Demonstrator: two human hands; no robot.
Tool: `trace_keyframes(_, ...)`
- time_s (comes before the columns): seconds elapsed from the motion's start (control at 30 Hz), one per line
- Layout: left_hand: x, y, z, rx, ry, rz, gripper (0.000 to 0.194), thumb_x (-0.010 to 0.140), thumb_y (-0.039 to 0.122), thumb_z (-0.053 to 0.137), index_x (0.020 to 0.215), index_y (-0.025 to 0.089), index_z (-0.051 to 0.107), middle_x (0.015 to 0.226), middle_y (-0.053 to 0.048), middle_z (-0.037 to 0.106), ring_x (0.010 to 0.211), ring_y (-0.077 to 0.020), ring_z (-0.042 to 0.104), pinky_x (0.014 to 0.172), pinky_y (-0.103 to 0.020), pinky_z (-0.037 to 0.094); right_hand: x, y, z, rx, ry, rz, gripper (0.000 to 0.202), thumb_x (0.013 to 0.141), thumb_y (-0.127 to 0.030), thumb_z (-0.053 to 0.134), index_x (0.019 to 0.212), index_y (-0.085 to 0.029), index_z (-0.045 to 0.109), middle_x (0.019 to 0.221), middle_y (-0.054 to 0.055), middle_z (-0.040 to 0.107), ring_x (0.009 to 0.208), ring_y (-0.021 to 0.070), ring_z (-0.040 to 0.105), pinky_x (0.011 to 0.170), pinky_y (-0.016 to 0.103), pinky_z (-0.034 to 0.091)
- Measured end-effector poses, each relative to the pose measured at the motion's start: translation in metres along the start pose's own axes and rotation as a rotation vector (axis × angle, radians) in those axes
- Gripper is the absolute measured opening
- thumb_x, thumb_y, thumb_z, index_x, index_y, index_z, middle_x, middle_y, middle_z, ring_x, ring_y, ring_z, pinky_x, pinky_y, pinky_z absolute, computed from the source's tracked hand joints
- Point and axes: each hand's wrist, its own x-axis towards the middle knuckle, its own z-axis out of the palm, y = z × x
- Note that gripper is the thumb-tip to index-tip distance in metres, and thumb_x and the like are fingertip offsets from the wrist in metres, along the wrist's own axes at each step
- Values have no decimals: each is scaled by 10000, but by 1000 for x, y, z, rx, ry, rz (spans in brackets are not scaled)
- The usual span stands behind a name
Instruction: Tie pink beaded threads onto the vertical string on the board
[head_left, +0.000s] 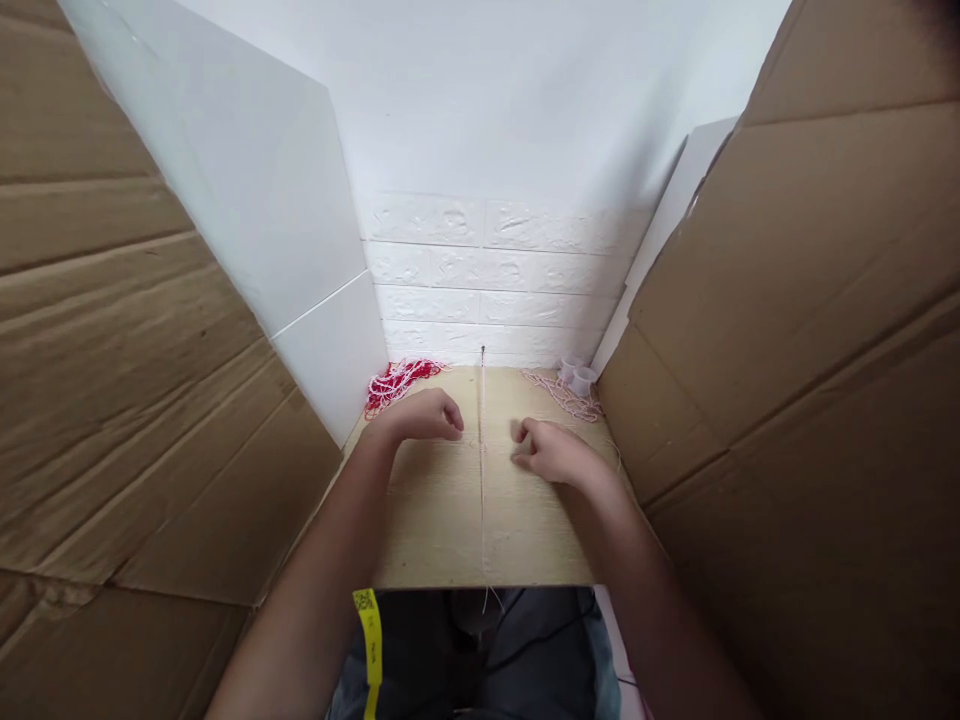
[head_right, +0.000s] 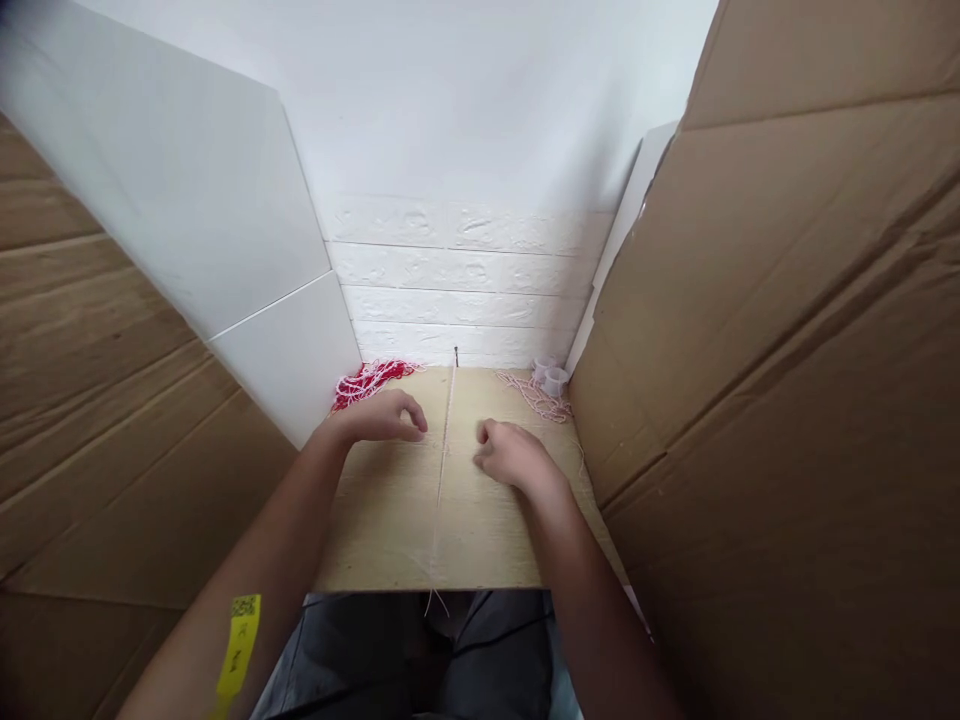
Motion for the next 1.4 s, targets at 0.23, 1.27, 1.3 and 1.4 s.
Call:
trace_keyframes(0.23, 3, 15, 13, 19, -157, 81, 167, 626, 265, 719, 764, 189, 776, 744, -19, 729, 665, -161, 599, 607, -250, 395, 42, -16, 7, 77, -287, -122, 216, 672, -101, 719, 851, -209, 666, 745, -18, 682, 627, 133, 561, 547, 237, 342)
trace_keyframes(1.27, -9, -23, 7, -67, -190, 105, 253, 676, 323, 694, 838, 149, 781, 735, -28, 705, 634, -142, 561, 567, -242, 377, 56, 10, 13, 239, -404, -226, 109, 702, -149, 684, 800, -157, 636, 723, -25, 604, 619, 103, 499, 555, 222, 355)
trace_keyframes(1.3, -9, -21, 7, -71, -170, 120, 259, 681, 329, 698, 849, 150, 780, 749, -30, 708, 649, -145, 570, 580, -243, 388, 55, 8, 13, 247, -390, -233, 133, 707, -167, 696, 824, -159, 635, 728, -27, 598, 619, 102, 495, 555, 222, 354)
trace_keyframes(1.4, -6, -14, 13, -90, -108, 165, 280, 696, 358, 704, 866, 148, 777, 777, -37, 713, 678, -150, 584, 610, -248, 412, 53, 3, 16, 237, -334, -265, 161, 731, -207, 709, 865, -161, 630, 742, -25, 589, 630, 103, 487, 569, 225, 357)
